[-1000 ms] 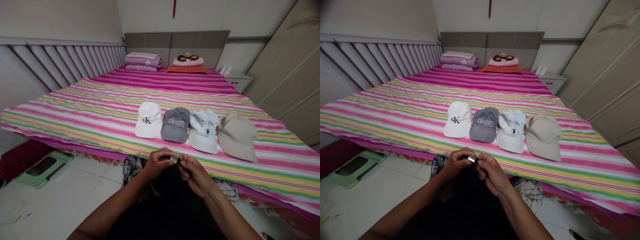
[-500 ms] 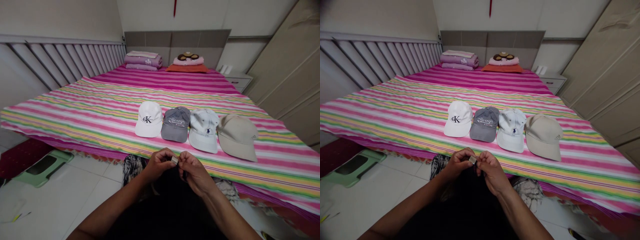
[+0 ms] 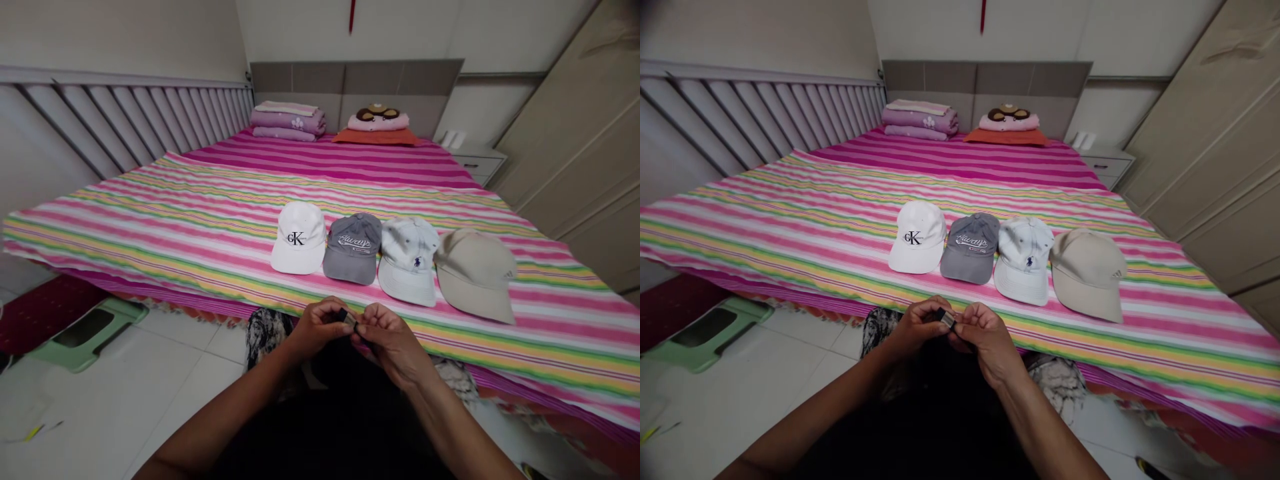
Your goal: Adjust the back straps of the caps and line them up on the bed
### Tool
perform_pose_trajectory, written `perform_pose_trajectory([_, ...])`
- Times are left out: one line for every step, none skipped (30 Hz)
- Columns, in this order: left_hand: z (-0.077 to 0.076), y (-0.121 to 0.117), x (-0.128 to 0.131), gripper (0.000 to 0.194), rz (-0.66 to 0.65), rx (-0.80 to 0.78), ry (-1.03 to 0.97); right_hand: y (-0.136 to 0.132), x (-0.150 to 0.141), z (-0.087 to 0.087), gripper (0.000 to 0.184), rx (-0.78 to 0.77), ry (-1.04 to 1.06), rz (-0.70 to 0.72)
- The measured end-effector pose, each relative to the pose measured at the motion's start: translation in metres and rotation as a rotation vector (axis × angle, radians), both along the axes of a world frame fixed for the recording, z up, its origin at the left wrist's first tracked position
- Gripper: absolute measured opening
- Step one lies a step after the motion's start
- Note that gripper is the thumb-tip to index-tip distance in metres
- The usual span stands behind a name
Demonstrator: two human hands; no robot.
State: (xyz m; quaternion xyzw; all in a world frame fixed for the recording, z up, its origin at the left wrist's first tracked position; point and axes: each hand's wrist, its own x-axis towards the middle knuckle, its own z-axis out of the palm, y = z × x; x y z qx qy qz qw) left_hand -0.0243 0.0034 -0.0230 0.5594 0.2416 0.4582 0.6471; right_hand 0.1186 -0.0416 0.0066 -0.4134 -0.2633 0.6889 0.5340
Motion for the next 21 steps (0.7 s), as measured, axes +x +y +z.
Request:
perform_pose_trajectory([-0.001,0.0,-0.001,0.018,0.001,0.001,0.006,0.0,0.0,-0.001,0.03,0.011,-0.01,-0.011])
perform_pose_trajectory([-0.002,0.0,-0.001,0.019,0.007,0.004,0.012,0.0,0.0,-0.003,0.03,0.02,-0.023,-0.019])
perform_pose_trajectory([-0.003,0.0,-0.002,0.019,0.015,0.006,0.015,0.0,0.0,-0.004,0.03,0.024,-0.037,-0.025])
perform_pose_trajectory([-0.003,0.0,-0.002,0.02,0.024,0.007,0.015,0.0,-0.001,-0.005,0.03,0.024,-0.051,-0.029])
perform_pose_trajectory([-0.004,0.0,-0.002,0.021,0.033,0.006,0.013,0.0,-0.002,-0.005,0.029,0.022,-0.064,-0.029])
perform_pose_trajectory([-0.004,0.0,-0.002,0.022,0.042,0.004,0.014,-0.001,-0.002,-0.006,0.029,0.021,-0.075,-0.027])
perform_pose_trajectory([-0.003,0.0,-0.002,0.022,0.048,0.007,0.027,-0.001,-0.003,-0.007,0.028,0.022,-0.083,-0.024])
perform_pose_trajectory([-0.002,0.0,-0.002,0.022,0.054,0.022,0.055,-0.001,-0.003,-0.008,0.027,0.025,-0.084,-0.019])
perform_pose_trajectory([-0.001,0.0,-0.002,0.021,0.068,0.049,0.092,-0.001,-0.004,-0.008,0.026,0.03,-0.081,-0.014])
perform_pose_trajectory([0.0,0.0,-0.003,0.02,0.09,0.087,0.136,-0.002,-0.004,-0.009,0.025,0.037,-0.077,-0.01])
perform_pose_trajectory([0.002,0.001,-0.003,0.019,0.115,0.129,0.182,-0.002,-0.004,-0.01,0.024,0.044,-0.072,-0.007])
perform_pose_trajectory([0.003,0.001,-0.004,0.018,0.136,0.167,0.227,-0.002,-0.003,-0.011,0.024,0.048,-0.067,-0.004])
perform_pose_trajectory([0.005,0.002,-0.005,0.018,0.15,0.19,0.268,-0.002,-0.003,-0.011,0.023,0.051,-0.071,-0.003])
perform_pose_trajectory([0.006,0.001,-0.005,0.018,0.153,0.188,0.299,-0.003,-0.003,-0.012,0.024,0.054,-0.084,-0.002])
perform_pose_trajectory([0.006,0.001,-0.006,0.019,0.142,0.159,0.318,-0.003,-0.003,-0.013,0.024,0.061,-0.109,-0.001])
perform_pose_trajectory([0.006,0.001,-0.006,0.02,0.123,0.114,0.322,-0.003,-0.004,-0.014,0.026,0.075,-0.145,0.0])
perform_pose_trajectory([0.006,0.0,-0.006,0.021,0.106,0.063,0.308,-0.003,-0.004,-0.015,0.029,0.1,-0.195,-0.005])
perform_pose_trajectory([0.006,-0.001,-0.006,0.023,0.091,0.016,0.286,-0.003,-0.004,-0.016,0.03,0.134,-0.258,-0.016])
perform_pose_trajectory([0.005,-0.002,-0.006,0.024,0.079,-0.019,0.268,-0.003,-0.004,-0.017,0.031,0.176,-0.334,-0.031])
perform_pose_trajectory([0.004,-0.003,-0.005,0.024,0.072,-0.043,0.258,-0.003,-0.004,-0.018,0.03,0.224,-0.42,-0.045])
perform_pose_trajectory([0.003,-0.004,-0.005,0.024,0.071,-0.058,0.254,-0.003,-0.003,-0.018,0.028,0.276,-0.52,-0.058])
